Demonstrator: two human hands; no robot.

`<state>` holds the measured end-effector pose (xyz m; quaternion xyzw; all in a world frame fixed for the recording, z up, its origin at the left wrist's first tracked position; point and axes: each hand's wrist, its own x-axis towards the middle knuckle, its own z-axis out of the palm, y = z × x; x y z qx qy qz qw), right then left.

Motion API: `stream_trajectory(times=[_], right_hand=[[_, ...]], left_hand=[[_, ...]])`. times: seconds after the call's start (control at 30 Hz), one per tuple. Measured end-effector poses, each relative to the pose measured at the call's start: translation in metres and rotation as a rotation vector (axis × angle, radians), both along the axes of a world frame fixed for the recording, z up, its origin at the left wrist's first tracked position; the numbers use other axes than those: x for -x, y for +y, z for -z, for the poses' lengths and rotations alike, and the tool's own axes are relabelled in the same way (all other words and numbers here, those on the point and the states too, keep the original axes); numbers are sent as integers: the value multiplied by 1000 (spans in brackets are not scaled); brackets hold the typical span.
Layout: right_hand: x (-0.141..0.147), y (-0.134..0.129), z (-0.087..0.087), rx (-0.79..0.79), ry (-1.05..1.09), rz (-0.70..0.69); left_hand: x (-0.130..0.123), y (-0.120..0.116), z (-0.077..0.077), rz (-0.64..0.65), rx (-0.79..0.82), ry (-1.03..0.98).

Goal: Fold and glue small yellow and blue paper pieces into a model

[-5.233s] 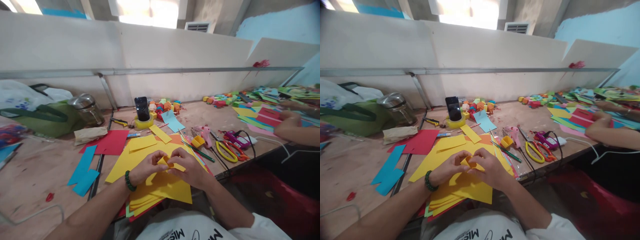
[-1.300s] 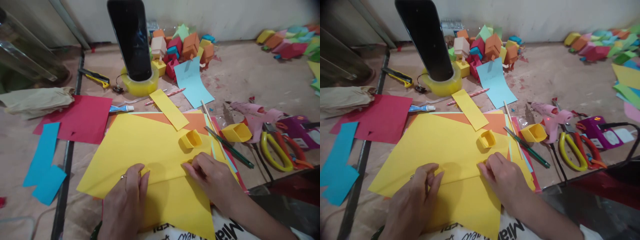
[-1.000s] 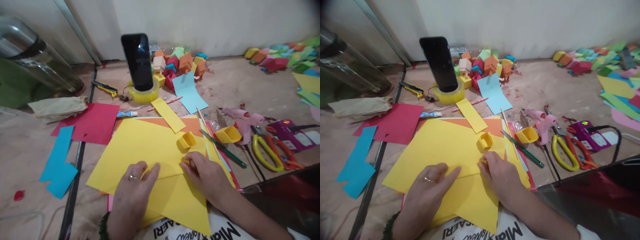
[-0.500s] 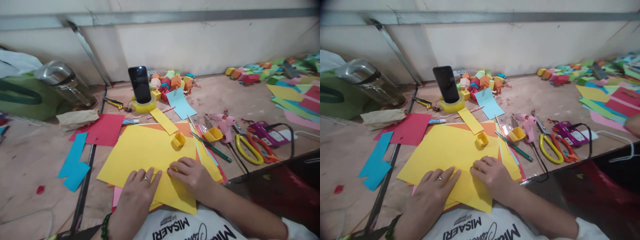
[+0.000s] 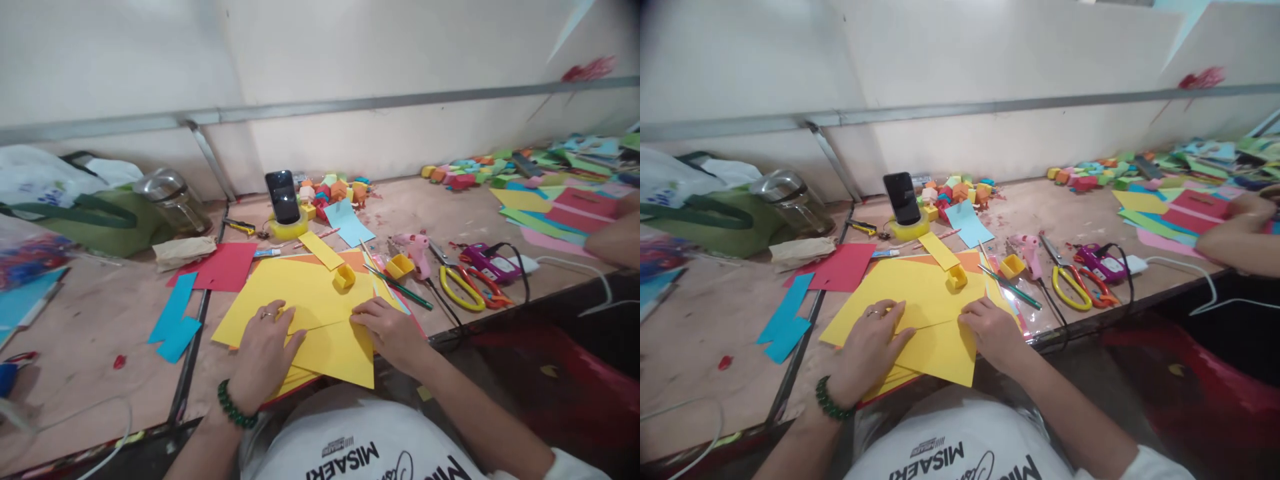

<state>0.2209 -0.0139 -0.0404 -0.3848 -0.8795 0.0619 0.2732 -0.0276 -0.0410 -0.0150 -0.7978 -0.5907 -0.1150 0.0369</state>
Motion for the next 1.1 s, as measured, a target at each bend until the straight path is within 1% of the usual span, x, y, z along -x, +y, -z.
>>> stream_trajectory(times=[0.07,0.13,0.2,0.3,0.37,0.4,0.53,0.7,0.83,1.0,1.1], right_hand=[[0,-2,2,4,8,17],[2,-3,1,14,12,30],[4,-5,-3,-1,28,54],[11,-3,-7,-116,57,92],[16,0,-6,-170,40,79],[17,2,-4,-168,21,64],[17,10,4,-47,-19,45],[12,13,6,41,-21,64],[12,15,2,127,12,60],[10,18,-8,178,33,8],[9,20,-12,238,10,-19]], left_hand=[[-6,6,0,-11,45,-22],[-11,8,0,9,51,-45],[-12,7,2,38,-15,-40],[-11,4,7,89,-139,-7],[-11,3,10,116,-178,-9],[-11,2,11,119,-182,-17],[-13,-1,12,77,-138,-71],[-17,-9,8,54,24,-114],[-20,-12,5,27,115,-152],[-25,-12,2,96,96,-142],[-26,-13,5,96,121,-161]])
